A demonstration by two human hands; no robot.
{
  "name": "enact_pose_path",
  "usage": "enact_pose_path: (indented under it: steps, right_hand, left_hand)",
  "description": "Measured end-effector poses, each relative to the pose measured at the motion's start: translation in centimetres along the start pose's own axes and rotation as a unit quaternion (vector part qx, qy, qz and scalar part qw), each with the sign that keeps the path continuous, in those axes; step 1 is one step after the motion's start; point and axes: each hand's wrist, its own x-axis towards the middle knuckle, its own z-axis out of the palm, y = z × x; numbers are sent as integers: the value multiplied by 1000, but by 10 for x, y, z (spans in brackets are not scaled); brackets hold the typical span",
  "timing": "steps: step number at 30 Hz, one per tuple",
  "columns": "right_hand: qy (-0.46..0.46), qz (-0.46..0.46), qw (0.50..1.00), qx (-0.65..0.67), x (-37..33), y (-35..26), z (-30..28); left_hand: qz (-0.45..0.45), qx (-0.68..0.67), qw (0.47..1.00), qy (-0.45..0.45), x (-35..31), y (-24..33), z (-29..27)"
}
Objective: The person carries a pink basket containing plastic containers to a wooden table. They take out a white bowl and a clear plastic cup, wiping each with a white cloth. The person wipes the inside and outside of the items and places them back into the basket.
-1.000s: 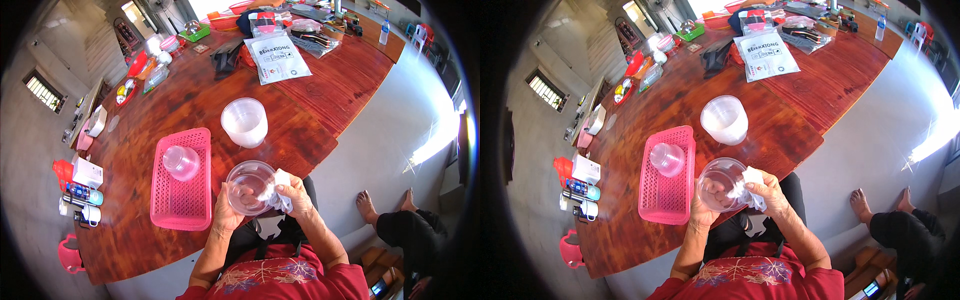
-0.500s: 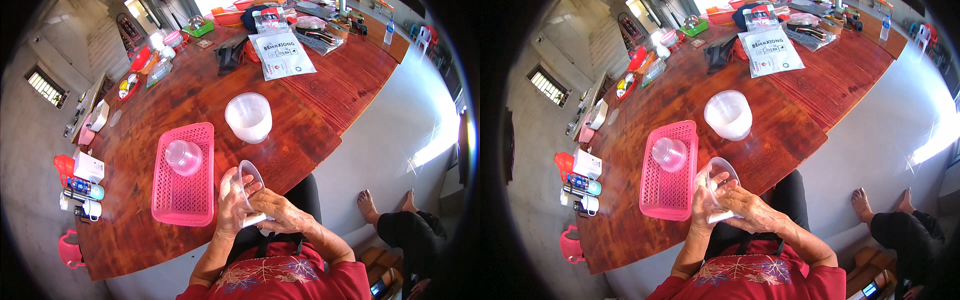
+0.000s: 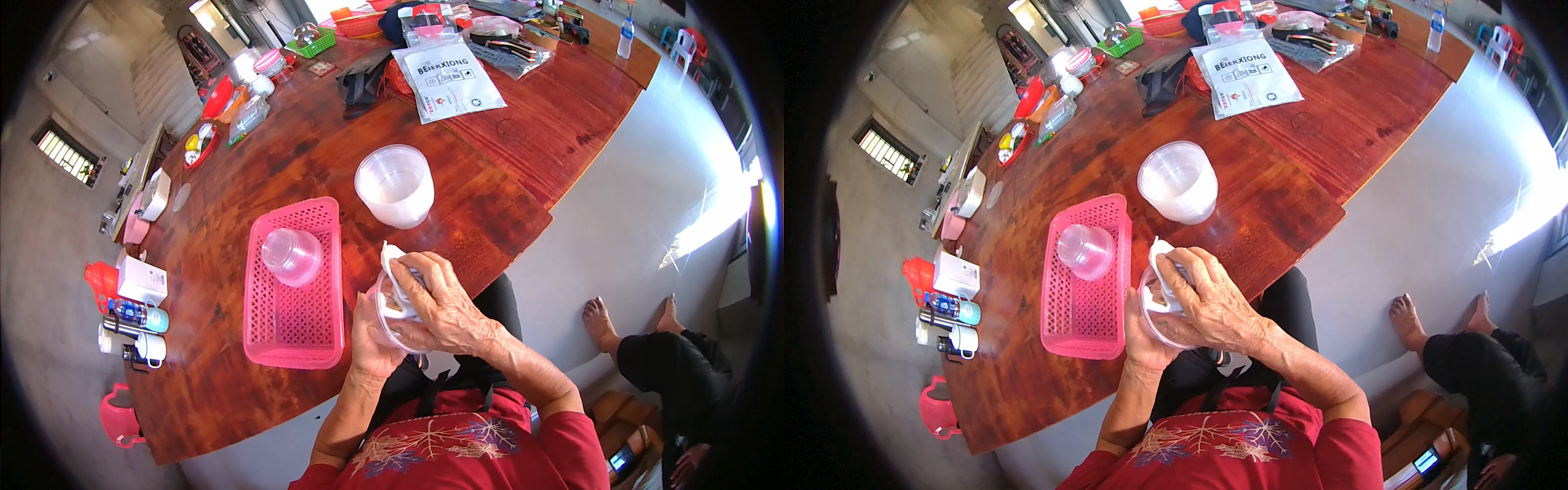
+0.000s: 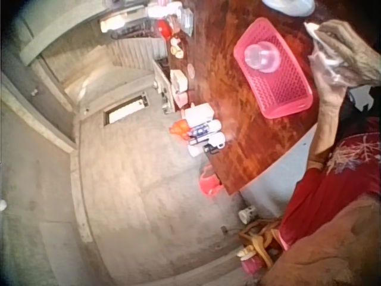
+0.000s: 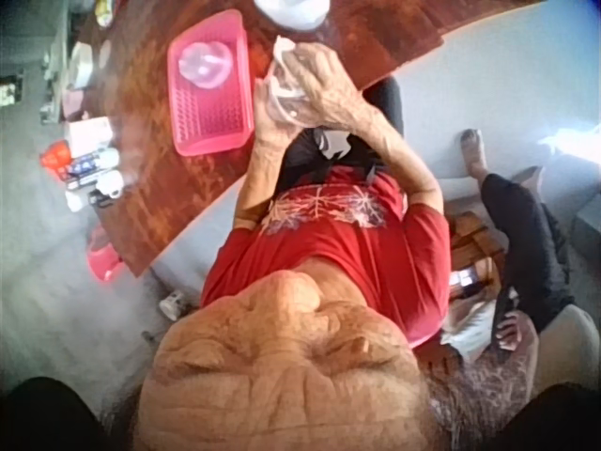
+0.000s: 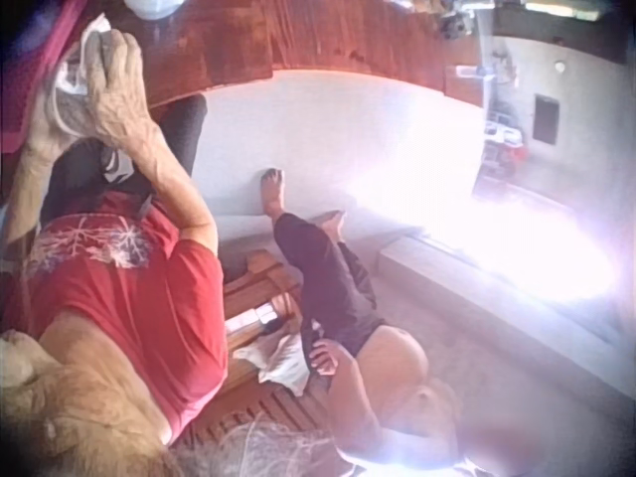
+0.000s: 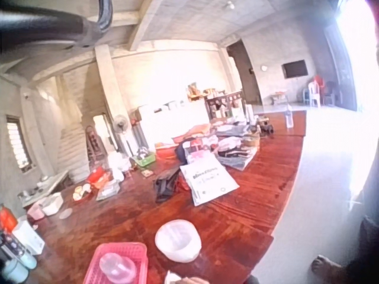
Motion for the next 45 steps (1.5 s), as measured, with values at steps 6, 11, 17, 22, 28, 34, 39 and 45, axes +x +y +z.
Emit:
enact_pose_path:
  steps: [6,11,17,22,28,34,39,45]
  right_hand:
    - [-121,21,992,-21,-29,19,6]
    - [-177,30,983,34,-29,7,-3]
    - [-81,-72,991,82,-18,-2,15]
    - [-73,-123,988,-55,-6,1,19]
    - [-172,22,984,28,-23,5,26]
    - [-107,196,937,268,-16,-11,18]
    - [-16,194,980,-37,-6,-19,32]
    - [-164,82,964,194,-1,-6,20]
  left_hand:
    - [19,136,989,-55,0,10,0]
    - [34,150,988,-12,-1,-2,-8]
    - [-18,105,991,-75,-3,6,-3]
    - [-30,64,997,-18,-7,7,-9]
    - [25,210,977,-29,-3,7,-17]
    - [13,186,979,-79,-1,10,-19]
    - [45,156,987,0,-6,1,-13]
    - [18,160,980,-117,2,14,-11]
